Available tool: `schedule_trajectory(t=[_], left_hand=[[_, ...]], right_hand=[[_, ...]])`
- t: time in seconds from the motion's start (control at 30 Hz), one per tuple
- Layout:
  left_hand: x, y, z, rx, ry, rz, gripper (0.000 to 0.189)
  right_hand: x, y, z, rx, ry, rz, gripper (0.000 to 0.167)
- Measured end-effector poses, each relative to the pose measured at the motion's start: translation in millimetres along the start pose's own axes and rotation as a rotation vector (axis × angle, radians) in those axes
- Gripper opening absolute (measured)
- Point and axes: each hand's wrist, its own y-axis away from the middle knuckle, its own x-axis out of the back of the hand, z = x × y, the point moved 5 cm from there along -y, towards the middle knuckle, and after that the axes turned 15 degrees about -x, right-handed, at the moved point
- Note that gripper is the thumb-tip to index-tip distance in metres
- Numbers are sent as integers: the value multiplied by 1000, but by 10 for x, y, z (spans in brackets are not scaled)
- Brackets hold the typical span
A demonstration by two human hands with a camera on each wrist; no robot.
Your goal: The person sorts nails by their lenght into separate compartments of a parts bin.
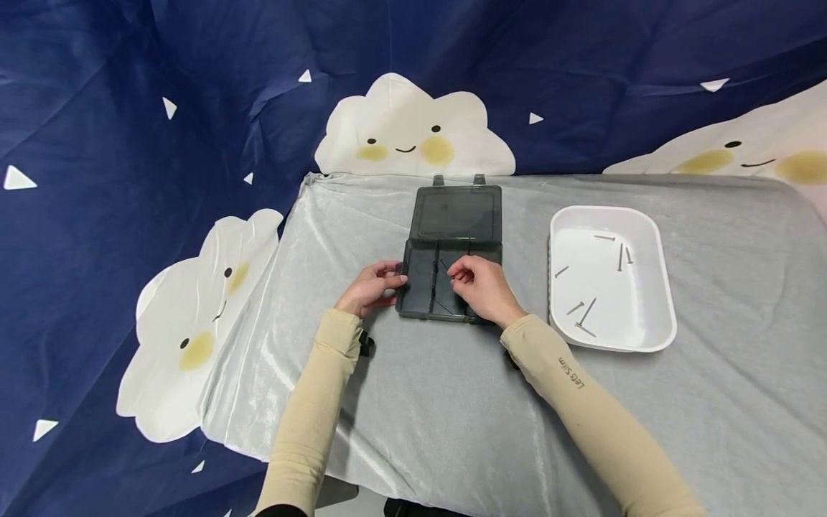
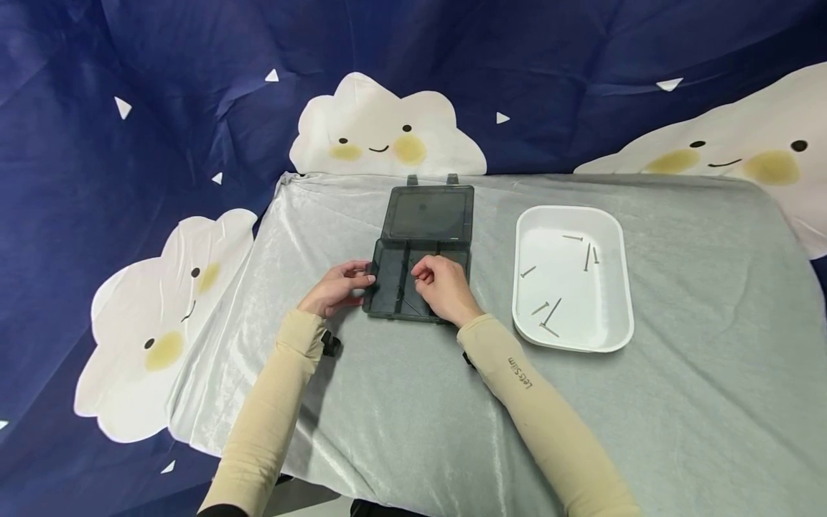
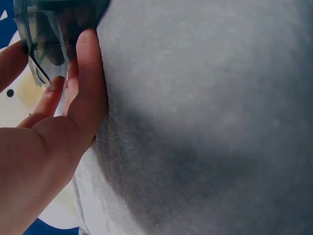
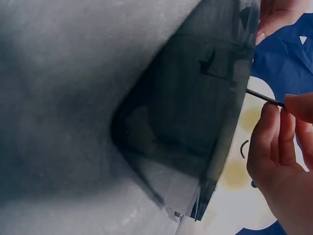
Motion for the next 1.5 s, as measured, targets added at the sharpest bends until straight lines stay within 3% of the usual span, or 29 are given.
schedule_trajectory(t=[0.63, 0.87, 1.23, 1.5], left_hand=[[-12, 6, 7, -3, 6, -1, 52], [-17, 9, 9, -2, 11, 9, 52], [-9, -2, -4, 3, -9, 6, 53], [-18, 18, 29, 19, -10, -8, 54]], right_hand=[[-103, -23, 41, -7, 135, -18, 17], [-93, -9, 40, -6, 138, -13, 19], [261, 68, -25, 48, 81, 128, 16], [562, 164, -71, 42, 42, 180, 13]])
